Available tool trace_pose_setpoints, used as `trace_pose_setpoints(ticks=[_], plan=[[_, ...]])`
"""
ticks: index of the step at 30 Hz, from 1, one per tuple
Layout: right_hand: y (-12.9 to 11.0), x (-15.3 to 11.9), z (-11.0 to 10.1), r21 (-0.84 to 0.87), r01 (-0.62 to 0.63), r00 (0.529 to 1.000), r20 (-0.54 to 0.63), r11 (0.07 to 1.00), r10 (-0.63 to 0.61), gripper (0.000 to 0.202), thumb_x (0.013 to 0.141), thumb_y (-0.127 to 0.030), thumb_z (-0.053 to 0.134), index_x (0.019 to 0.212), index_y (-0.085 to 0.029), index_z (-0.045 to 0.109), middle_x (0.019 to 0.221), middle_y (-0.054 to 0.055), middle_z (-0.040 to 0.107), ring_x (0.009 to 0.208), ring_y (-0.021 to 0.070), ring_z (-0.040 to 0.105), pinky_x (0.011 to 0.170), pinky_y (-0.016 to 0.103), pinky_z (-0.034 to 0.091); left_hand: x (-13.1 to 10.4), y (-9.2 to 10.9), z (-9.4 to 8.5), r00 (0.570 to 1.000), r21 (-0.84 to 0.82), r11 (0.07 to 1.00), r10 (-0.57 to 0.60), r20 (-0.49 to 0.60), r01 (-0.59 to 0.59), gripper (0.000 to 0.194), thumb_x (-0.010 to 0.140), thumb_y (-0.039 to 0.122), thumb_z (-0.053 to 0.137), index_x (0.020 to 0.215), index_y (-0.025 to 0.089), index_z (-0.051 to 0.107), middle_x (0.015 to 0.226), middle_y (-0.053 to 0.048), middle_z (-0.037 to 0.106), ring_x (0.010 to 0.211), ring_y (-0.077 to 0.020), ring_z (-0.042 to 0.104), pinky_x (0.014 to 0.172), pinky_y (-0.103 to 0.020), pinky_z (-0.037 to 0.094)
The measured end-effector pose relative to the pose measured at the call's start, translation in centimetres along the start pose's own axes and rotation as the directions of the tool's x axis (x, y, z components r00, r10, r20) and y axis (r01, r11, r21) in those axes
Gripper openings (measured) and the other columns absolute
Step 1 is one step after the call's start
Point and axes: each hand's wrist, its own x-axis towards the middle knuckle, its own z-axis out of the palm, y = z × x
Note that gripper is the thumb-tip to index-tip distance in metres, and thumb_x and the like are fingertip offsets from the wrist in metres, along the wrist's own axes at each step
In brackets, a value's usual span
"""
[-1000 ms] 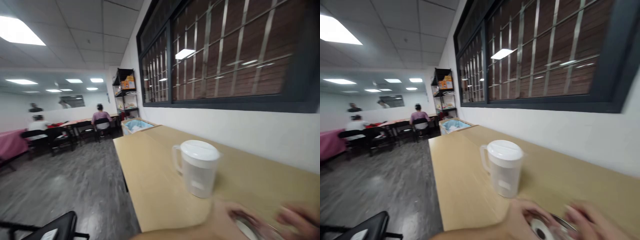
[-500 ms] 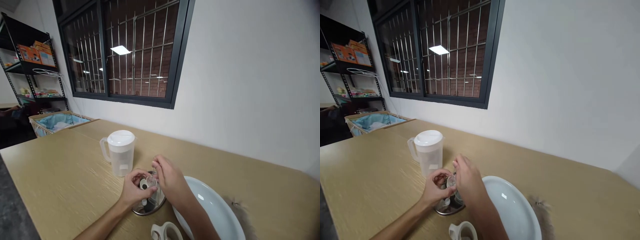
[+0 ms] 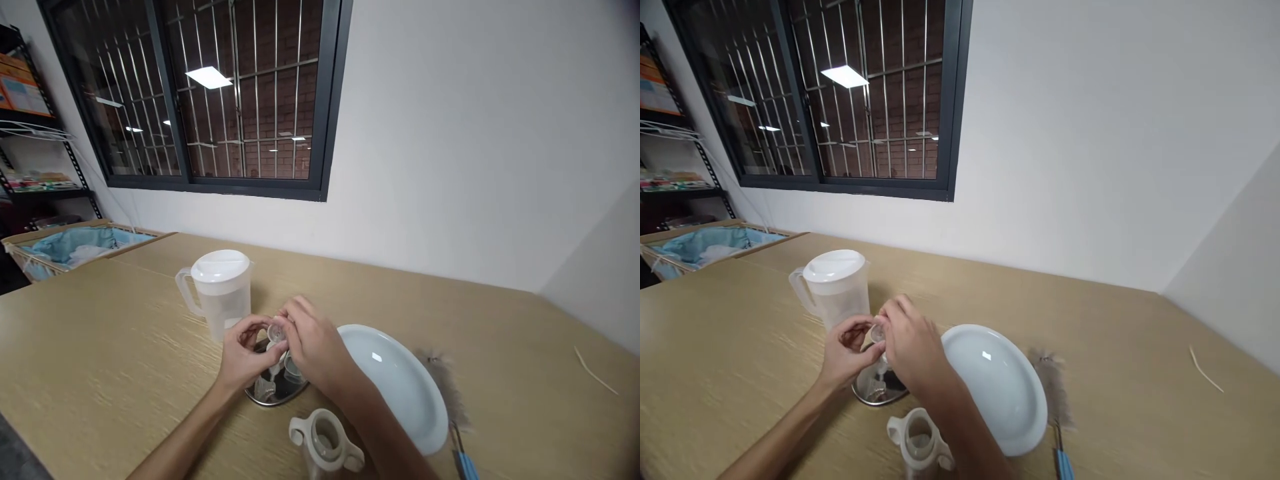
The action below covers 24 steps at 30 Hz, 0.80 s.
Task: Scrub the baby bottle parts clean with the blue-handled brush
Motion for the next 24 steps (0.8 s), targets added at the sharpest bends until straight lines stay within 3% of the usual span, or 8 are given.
trace_pose_setpoints(ticks=[7,17,24], plan=[[0.0,0.3,-1.8,-0.151,0.012,0.989,-0.144,0.988,-0.034,0.021,0.107,-0.026,0.038,0.093,-0.022,0.054,0.099,0.005,0.062,0.078,0.0157,0.058,0.067,0.026,0.039,0.2,-0.3,-0.5,0.991,0.065,0.996,0.044,0.125,-0.053,0.027,0.068,0.019,0.083,0.092,0.017,0.072,0.089,-0.004,0.076,0.085,-0.0186,0.070,0.079,-0.024,0.055],[-1.5,-0.2,-5.4,-0.172,0.080,0.949,-0.288,0.982,-0.128,0.018,0.106,-0.022,0.043,0.091,-0.021,0.054,0.094,0.003,0.063,0.077,0.0140,0.056,0.065,0.026,0.039,-0.2,-0.8,-0.2,0.960,0.080,0.967,0.227,0.161,-0.242,0.031,0.066,0.011,0.080,0.095,0.020,0.071,0.087,-0.002,0.075,0.079,-0.0159,0.071,0.073,-0.022,0.055],[-1.1,-1.1,-9.5,-0.094,0.056,0.871,-0.482,0.994,-0.095,0.016,0.105,-0.028,0.048,0.092,-0.022,0.056,0.092,0.003,0.059,0.079,0.0147,0.058,0.070,0.030,0.049,0.1,-2.1,-0.7,0.926,0.188,0.920,0.299,0.231,-0.344,0.031,0.065,0.010,0.081,0.094,0.019,0.072,0.085,-0.002,0.076,0.077,-0.0169,0.070,0.072,-0.024,0.056]])
